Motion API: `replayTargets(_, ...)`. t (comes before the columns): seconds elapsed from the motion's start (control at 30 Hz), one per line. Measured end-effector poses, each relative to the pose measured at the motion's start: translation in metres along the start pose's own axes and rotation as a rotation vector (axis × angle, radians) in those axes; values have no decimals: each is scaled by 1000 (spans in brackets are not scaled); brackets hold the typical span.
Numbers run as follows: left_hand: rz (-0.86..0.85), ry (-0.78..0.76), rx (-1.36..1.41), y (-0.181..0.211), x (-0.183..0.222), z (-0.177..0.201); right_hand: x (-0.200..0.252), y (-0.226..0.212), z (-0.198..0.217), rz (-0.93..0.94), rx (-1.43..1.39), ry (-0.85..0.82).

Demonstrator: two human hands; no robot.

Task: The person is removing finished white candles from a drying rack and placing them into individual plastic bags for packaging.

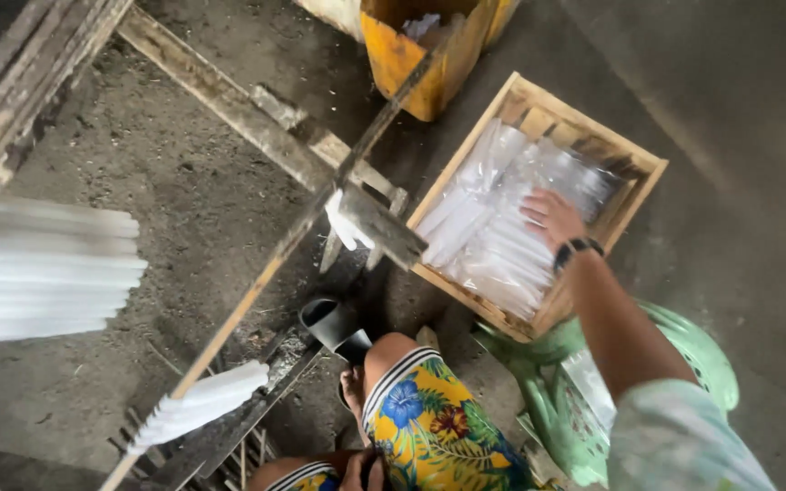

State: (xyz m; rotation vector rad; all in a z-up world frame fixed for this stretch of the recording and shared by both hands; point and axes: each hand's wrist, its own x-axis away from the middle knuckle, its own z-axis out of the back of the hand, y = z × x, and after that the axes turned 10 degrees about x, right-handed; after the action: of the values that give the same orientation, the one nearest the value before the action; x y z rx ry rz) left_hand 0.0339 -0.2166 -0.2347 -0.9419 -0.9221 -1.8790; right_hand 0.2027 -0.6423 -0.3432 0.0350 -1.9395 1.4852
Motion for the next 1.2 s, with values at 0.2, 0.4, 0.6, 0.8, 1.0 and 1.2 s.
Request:
replayTargets(0.2,-556,38,-321,-118,-127,-2,109,-45,79,551,795,165)
replayTargets(0.4,-529,-56,-172,-64,-47,32,237,-53,106,-11,1733,24)
replayTargets(0.6,-501,-179,-30,-39,14,43,282,-21,94,-71,1844,28)
replayTargets(0.8,-575,-78,-33,-66,27,38,290,8,114,313,1790,161)
replayTargets(1.0,-689,129,-12,-86,21,34,295,22,108,17,2045,-53)
replayTargets(1.2,-692,150,-40,-95,39,33,294,-5,115,-223,1593,-110)
